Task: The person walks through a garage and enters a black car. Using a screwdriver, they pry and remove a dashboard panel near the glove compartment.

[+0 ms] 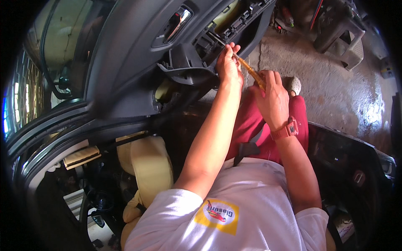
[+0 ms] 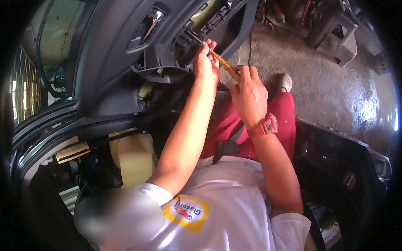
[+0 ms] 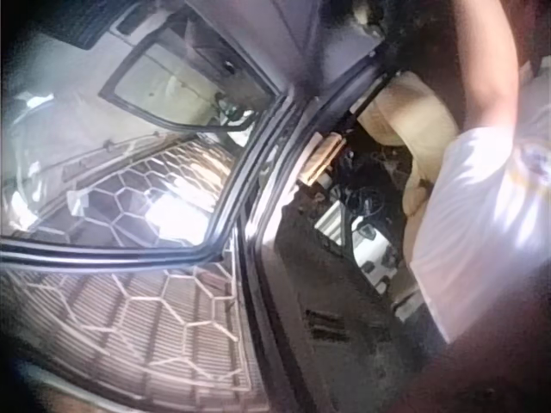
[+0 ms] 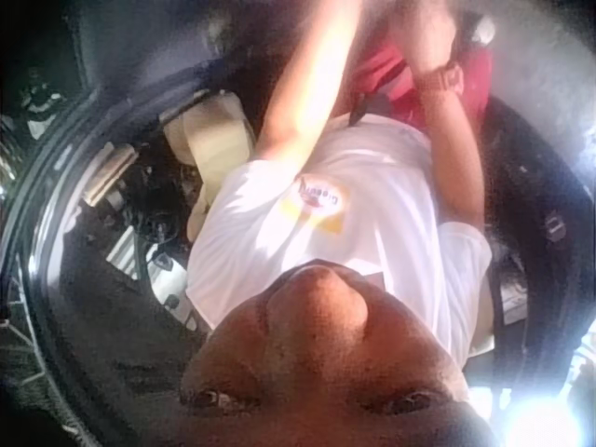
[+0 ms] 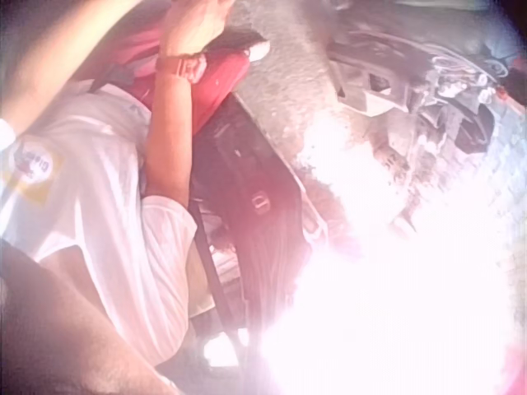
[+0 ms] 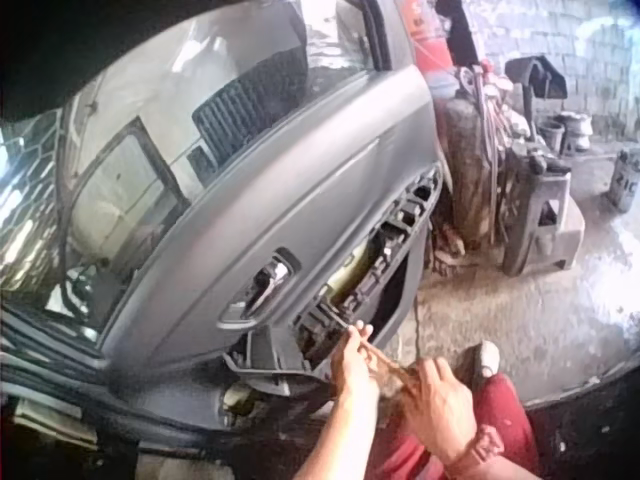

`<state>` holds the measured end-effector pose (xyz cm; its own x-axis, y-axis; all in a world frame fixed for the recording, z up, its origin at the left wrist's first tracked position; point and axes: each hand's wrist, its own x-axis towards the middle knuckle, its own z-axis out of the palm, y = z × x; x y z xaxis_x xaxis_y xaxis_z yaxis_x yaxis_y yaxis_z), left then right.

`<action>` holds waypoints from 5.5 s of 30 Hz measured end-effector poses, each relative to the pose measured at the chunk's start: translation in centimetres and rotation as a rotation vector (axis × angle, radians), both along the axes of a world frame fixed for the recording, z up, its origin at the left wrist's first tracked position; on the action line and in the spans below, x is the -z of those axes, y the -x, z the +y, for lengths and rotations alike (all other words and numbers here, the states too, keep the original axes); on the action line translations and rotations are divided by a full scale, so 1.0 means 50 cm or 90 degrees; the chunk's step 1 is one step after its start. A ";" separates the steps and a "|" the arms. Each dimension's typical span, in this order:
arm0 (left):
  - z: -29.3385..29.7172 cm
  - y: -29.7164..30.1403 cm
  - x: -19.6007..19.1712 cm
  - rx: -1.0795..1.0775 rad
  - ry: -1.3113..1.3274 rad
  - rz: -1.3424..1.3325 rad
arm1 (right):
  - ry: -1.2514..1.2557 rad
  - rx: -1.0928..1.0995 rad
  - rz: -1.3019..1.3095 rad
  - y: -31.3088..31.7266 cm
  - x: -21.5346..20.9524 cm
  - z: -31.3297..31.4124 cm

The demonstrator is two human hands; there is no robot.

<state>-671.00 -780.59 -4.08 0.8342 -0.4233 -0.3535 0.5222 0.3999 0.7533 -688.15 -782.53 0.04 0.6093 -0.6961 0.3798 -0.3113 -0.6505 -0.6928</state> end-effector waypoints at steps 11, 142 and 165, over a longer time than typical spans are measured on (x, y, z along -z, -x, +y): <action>0.001 0.002 0.008 -0.006 0.043 0.040 | -0.067 -0.027 -0.007 -0.001 0.010 -0.004; 0.482 -0.006 0.098 0.027 0.116 0.151 | -0.538 -0.113 0.038 -0.051 0.009 -0.044; 0.458 -0.009 0.081 0.017 0.112 0.151 | -0.575 -0.121 0.016 -0.049 0.006 -0.053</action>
<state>-670.54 -757.67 -8.11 0.7248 -0.5162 -0.4563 0.6874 0.4966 0.5300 -685.68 -785.20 -0.25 0.7440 -0.6096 -0.2737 -0.2765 0.0922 -0.9566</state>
